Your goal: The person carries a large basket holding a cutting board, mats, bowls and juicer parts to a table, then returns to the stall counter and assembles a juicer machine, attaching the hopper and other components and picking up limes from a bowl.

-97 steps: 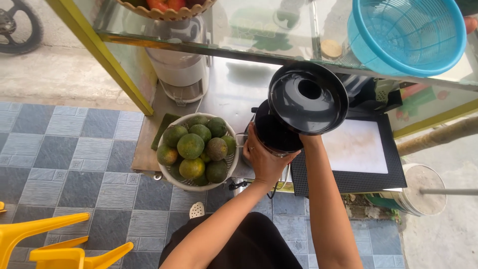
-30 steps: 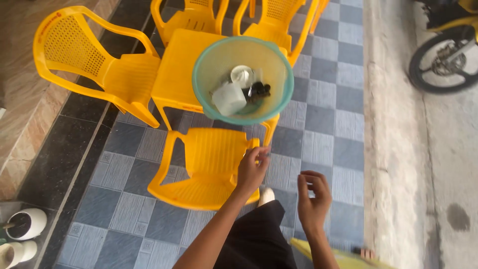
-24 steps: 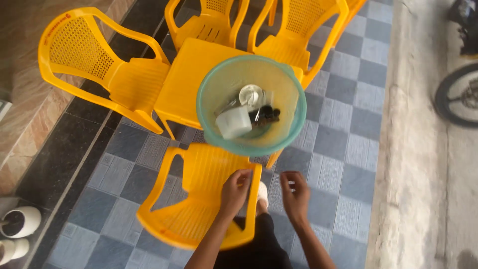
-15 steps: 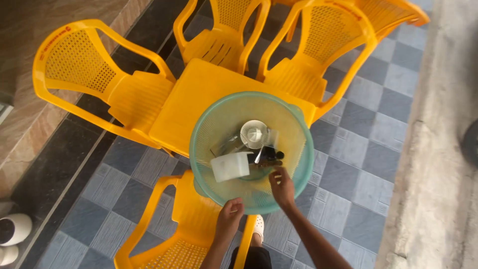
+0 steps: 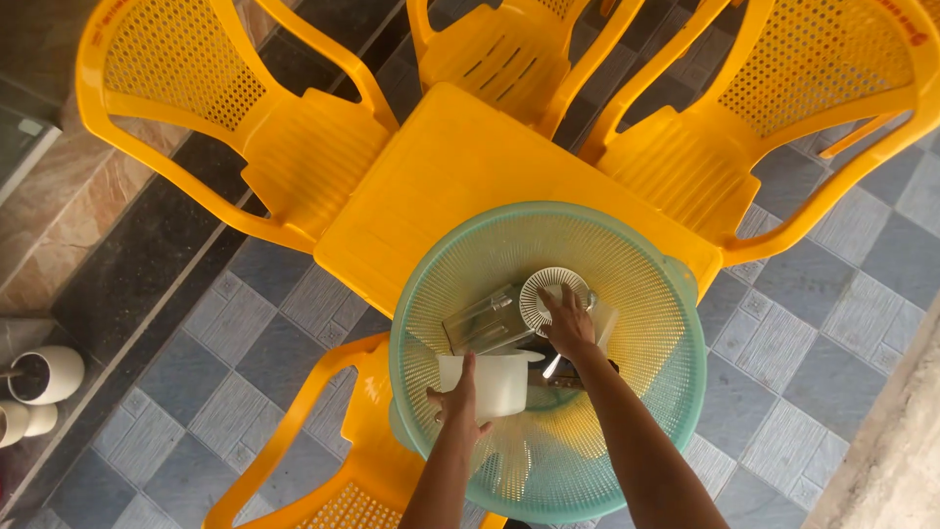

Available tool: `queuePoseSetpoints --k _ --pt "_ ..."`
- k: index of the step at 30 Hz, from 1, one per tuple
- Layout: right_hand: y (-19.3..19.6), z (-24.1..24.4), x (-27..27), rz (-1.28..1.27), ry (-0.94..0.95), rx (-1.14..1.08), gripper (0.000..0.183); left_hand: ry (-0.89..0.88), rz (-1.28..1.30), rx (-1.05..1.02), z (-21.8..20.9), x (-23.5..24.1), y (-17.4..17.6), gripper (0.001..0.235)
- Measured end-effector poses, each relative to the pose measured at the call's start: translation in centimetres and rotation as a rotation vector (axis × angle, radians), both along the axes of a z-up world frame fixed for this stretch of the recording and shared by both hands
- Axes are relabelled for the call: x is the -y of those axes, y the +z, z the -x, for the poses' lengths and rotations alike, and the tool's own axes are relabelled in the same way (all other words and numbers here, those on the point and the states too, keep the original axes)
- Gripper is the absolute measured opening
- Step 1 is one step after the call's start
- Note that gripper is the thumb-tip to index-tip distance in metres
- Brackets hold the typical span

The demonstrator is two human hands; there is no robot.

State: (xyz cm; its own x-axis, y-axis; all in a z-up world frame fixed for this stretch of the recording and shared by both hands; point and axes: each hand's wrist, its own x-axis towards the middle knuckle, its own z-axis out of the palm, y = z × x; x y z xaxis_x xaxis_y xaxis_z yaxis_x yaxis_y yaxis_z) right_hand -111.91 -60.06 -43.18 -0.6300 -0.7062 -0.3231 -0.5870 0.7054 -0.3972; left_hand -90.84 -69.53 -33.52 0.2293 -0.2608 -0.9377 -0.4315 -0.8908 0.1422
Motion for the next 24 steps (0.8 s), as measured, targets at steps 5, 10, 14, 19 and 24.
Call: queuePoseSetpoints --k 5,10,14,19,24 --pt "-2.9 0.0 -0.8 -0.008 -0.098 0.031 0.053 0.139 -0.049 0.021 -1.2 -1.9 -0.8 0.126" --pt "4.4 1.5 -1.6 0.612 -0.780 0.473 0.055 0.040 -0.142 -0.132 -4.4 -5.2 5.6 0.127" --pt "11.7 0.5 -4.9 0.936 -0.792 0.738 0.056 -0.030 -0.161 -0.169 -7.3 -6.4 10.8 0.128" --pt "21.7 -6.7 -7.5 0.655 -0.149 0.855 0.060 0.049 -0.147 -0.602 -9.7 -6.0 13.7 0.107" --pt "30.5 -13.8 -6.1 0.401 0.005 0.519 0.057 -0.057 0.052 -0.763 -11.8 -4.4 15.6 0.107"
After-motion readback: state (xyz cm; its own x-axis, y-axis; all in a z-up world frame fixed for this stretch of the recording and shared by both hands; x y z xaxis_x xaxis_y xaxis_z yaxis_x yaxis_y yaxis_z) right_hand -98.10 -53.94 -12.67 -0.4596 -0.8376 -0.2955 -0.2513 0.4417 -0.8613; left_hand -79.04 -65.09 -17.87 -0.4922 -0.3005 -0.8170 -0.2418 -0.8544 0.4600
